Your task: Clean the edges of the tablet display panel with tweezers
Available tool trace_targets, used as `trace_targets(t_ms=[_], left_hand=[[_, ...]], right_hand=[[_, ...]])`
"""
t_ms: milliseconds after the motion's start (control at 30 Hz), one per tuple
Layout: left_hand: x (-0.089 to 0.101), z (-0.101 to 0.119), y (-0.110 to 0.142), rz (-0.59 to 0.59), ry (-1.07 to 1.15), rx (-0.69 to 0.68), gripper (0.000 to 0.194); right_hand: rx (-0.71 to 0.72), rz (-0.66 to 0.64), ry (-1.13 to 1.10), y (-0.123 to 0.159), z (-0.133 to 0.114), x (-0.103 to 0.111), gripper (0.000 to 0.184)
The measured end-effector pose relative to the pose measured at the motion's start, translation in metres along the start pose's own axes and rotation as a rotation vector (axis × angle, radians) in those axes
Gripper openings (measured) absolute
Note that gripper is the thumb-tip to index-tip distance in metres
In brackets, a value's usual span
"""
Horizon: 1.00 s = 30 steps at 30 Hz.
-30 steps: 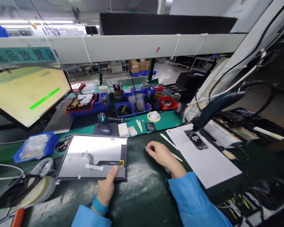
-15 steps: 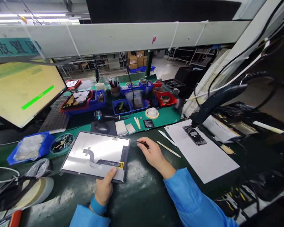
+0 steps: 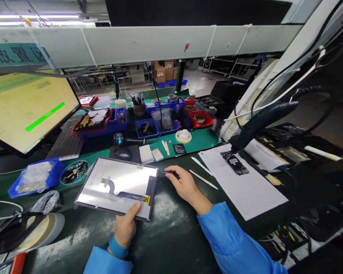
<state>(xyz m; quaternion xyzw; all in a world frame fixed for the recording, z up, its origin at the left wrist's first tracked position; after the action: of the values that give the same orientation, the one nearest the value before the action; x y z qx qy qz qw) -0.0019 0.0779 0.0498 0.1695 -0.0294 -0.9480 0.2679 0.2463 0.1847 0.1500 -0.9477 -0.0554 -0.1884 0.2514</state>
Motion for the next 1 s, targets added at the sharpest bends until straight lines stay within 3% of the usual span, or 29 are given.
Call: trace_targets(t_ms=[367, 767, 1000], left_hand=[[-0.006, -0.002, 0.001, 0.002, 0.074, 0.046, 0.043], [-0.018, 0.008, 0.006, -0.011, 0.137, 0.072, 0.039], [-0.016, 0.007, 0.005, 0.007, 0.161, 0.077, 0.038]], right_hand=[[-0.048, -0.031, -0.059, 0.002, 0.005, -0.004, 0.018], [0.058, -0.093, 0.015, -0.001, -0.008, -0.006, 0.025], [0.063, -0.019, 0.017, -0.001, -0.007, 0.002, 0.027]])
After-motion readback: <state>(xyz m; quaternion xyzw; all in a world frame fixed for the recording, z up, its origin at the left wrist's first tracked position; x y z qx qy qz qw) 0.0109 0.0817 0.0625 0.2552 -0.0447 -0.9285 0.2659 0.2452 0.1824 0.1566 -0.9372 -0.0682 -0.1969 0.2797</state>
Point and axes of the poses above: each hand's wrist, its own y-axis away from the middle knuckle, its own x-axis out of the back of the hand, z = x × y, the point moved 9 cm from there along -y, towards the middle knuckle, and after that the axes turned 1 degree about y, right-handed, at the moved point
